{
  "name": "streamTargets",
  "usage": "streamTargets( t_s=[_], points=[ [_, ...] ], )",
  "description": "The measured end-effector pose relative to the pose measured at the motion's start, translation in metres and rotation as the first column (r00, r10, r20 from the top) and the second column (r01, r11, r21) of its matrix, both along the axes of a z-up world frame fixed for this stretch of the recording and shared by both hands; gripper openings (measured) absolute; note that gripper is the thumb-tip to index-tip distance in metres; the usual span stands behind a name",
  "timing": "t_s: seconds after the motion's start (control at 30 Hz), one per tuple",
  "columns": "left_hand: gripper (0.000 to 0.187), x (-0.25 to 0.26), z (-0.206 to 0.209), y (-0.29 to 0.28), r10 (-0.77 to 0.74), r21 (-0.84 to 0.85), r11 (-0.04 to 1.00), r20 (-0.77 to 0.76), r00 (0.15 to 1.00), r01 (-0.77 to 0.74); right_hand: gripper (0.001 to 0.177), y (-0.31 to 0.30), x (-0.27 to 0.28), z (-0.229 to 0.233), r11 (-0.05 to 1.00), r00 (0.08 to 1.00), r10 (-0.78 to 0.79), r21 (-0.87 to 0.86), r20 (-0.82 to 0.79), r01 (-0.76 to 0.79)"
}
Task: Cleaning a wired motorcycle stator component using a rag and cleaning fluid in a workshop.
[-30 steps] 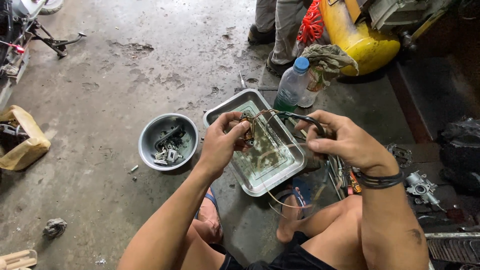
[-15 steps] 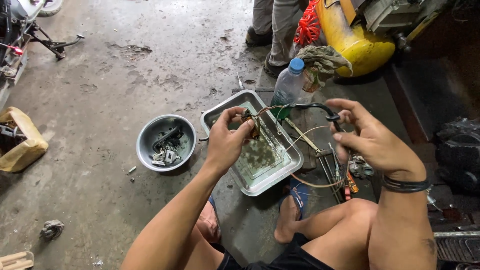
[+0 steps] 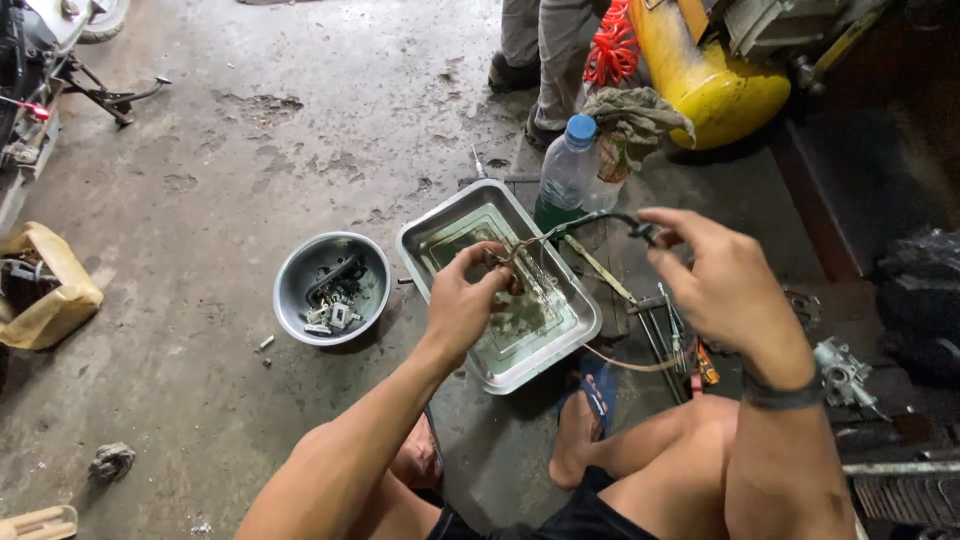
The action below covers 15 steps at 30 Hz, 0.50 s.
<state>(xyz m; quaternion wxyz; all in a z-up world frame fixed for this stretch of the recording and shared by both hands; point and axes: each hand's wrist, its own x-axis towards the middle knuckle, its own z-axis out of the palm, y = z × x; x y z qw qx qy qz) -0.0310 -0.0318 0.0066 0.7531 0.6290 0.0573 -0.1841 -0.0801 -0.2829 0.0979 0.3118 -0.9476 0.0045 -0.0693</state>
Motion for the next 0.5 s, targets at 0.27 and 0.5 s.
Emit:
streamTargets(
  t_s=[0.27, 0.5],
  points=[
    [0.050, 0.002, 0.001, -0.001, 0.031, 0.085, 0.995, 0.198, 0.980, -0.048, 0.043, -0.003, -0.002, -0.010, 0.997, 0.991, 0.048, 0.058, 0.124, -0.055],
    [0.050, -0.005, 0.004, -0.011, 0.033, 0.070, 0.997, 0.052, 0.998, -0.036, 0.045, 0.004, -0.003, -0.015, 0.889, 0.990, -0.118, 0.453, 0.079, 0.070]
  ],
)
